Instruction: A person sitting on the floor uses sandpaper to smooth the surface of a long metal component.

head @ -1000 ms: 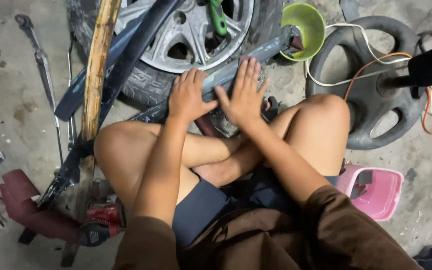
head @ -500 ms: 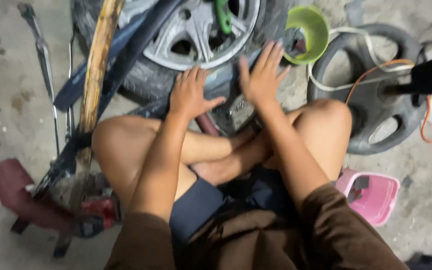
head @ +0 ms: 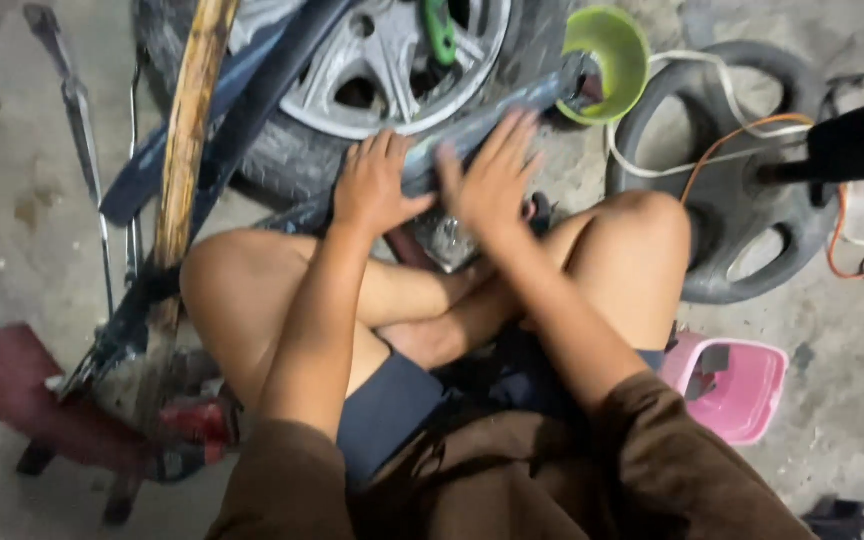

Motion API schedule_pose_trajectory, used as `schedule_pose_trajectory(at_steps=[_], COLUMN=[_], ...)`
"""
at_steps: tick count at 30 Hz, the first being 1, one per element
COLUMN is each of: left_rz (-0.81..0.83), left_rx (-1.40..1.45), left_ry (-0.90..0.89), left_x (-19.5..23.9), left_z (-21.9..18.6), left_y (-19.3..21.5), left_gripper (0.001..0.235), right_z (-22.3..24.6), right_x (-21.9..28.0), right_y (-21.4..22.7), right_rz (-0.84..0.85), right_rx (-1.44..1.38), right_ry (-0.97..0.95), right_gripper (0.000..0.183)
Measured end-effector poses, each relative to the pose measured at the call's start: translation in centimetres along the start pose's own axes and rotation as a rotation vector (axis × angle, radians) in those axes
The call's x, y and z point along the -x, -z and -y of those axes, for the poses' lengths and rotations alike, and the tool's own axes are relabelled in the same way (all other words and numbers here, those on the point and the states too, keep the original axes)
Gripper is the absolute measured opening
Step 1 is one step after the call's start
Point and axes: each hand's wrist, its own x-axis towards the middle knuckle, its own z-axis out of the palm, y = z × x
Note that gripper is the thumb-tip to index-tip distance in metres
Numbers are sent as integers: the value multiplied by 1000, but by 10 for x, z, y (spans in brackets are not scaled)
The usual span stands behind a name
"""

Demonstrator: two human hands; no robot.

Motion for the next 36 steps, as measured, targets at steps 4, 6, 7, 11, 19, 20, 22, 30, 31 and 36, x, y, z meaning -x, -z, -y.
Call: schedule_pose_trajectory(at_steps=[4,6,7,11,19,20,22,30,31,36], left_rz=[13,-69,-60,-50,-87,-62,-39,-52,-62,-18], left_rx=[32,80,82,72,3,29,56,1,-10,66], left_ry=[21,55,59,48,6,32,63,45,46,72], left_x=[-2,4,8,-1,-2,-4,-8,-1,-5,-2], left_z=[-3,-18,-17,-15,-15,-15,-13,-14,-13,-17], left_y=[5,15,14,14,14,15,14,10,13,19], left_gripper=[83,75,75,73,76,71,70,80,80,76], right_z=[-18,-56,-43,-14,-25,-14,-21,-29,-37,-75], right_x=[-27,-58,-42,-12,-36,-21,-30,-19,-36,-86], right_y=[3,-28,-29,-6,-24,-11,-17,-17,-24,-37], right_rz=[262,-19,-9,-16,-124,-5,118,-55,-64,-97], right_rx=[-81,-130,-130,-125,-383,-376,-363,-273,-280,-366], right_ry=[-48,-114,-118,5,-125,-89,-46,87,96,-2], right_gripper=[102,92,92,99,87,90,93,83,83,62])
